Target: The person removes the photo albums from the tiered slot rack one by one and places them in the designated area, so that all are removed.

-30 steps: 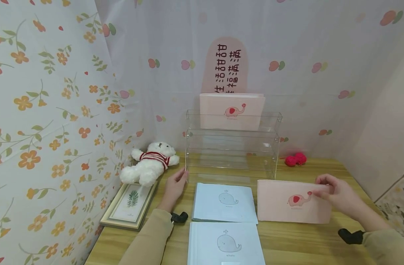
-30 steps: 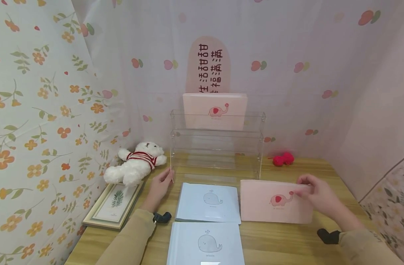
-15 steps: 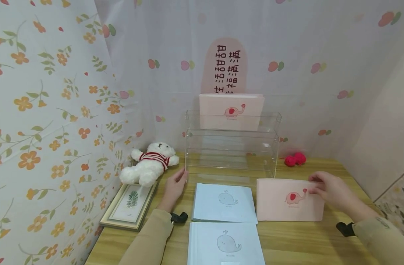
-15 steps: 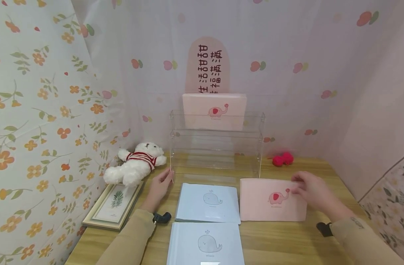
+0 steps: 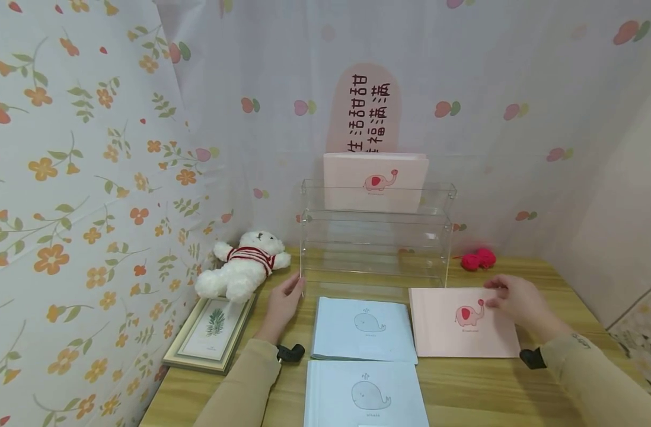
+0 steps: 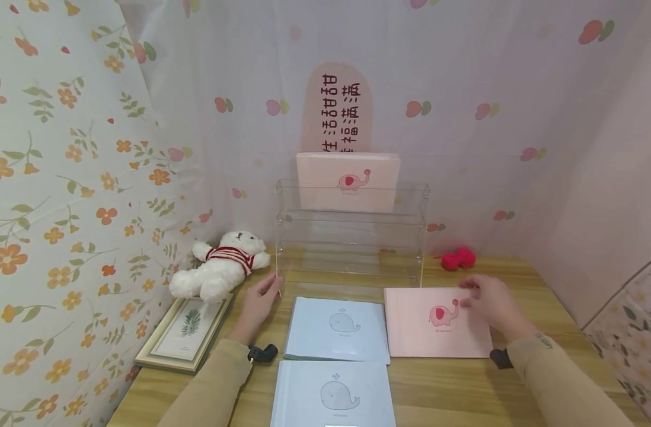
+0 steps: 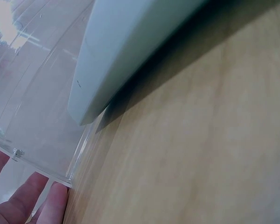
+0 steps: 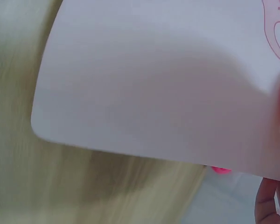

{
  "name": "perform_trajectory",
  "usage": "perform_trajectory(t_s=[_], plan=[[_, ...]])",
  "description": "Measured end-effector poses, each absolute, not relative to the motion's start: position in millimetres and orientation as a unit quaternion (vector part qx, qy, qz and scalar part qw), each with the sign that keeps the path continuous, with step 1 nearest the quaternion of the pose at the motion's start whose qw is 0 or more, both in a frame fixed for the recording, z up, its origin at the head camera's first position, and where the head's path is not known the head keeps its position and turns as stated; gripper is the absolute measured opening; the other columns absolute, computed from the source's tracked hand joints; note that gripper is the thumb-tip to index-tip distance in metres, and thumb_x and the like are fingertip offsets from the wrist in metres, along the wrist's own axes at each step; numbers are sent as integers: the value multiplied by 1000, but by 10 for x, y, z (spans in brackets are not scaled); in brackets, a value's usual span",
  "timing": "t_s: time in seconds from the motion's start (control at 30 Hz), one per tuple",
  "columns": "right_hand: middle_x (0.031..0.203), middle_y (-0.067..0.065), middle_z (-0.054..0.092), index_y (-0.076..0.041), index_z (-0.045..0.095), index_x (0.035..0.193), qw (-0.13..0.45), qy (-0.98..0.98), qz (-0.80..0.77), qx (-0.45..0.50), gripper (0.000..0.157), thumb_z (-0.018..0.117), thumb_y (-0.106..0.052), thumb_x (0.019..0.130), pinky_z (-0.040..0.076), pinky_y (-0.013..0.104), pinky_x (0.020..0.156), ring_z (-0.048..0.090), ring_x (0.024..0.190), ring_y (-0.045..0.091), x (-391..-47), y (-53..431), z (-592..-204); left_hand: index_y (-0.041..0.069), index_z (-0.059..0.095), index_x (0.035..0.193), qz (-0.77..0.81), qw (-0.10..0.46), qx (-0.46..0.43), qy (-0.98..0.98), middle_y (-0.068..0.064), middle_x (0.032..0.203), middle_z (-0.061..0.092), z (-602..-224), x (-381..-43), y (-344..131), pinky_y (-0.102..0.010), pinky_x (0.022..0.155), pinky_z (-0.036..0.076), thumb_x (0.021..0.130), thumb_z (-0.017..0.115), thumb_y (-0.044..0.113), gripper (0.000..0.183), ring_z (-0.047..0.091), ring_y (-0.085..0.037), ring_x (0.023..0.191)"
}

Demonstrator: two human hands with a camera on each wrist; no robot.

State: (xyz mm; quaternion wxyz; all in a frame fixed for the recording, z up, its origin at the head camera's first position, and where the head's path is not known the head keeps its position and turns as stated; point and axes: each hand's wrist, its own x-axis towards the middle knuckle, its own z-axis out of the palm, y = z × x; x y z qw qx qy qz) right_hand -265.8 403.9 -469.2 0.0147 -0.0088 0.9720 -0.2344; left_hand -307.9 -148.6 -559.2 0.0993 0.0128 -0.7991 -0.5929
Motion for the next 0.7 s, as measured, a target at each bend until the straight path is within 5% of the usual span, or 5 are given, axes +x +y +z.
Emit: perform_trajectory(t_s=[0.27,0.53,0.7], plan=[[143,37,61,2,63,138,12,959,-283,7,51,84,-20,98,47,74,104,55,123,54,-2641,4109,-4751,16,72,148,-593,98,14,-799,-13,135,80,-5578,-3079,-1475,-26,88,58,110,70,33,42,76,-23,111],[139,32,61,-1,65,139,45,951,-305,24,51,84,-25,98,48,51,92,53,112,42,-2664,4177,-4790,17,71,149,-594,92,17,-799,-13,135,80,-5560,-3056,-1477,-28,90,59,110,70,34,42,76,-24,112],[136,30,67,-1,66,137,41,955,-295,5,53,88,-23,93,49,57,95,57,114,44,-2700,4208,-4841,18,71,149,-591,93,15,-801,-12,136,80,-5558,-3053,-1480,-33,95,58,110,70,36,43,75,-26,115]])
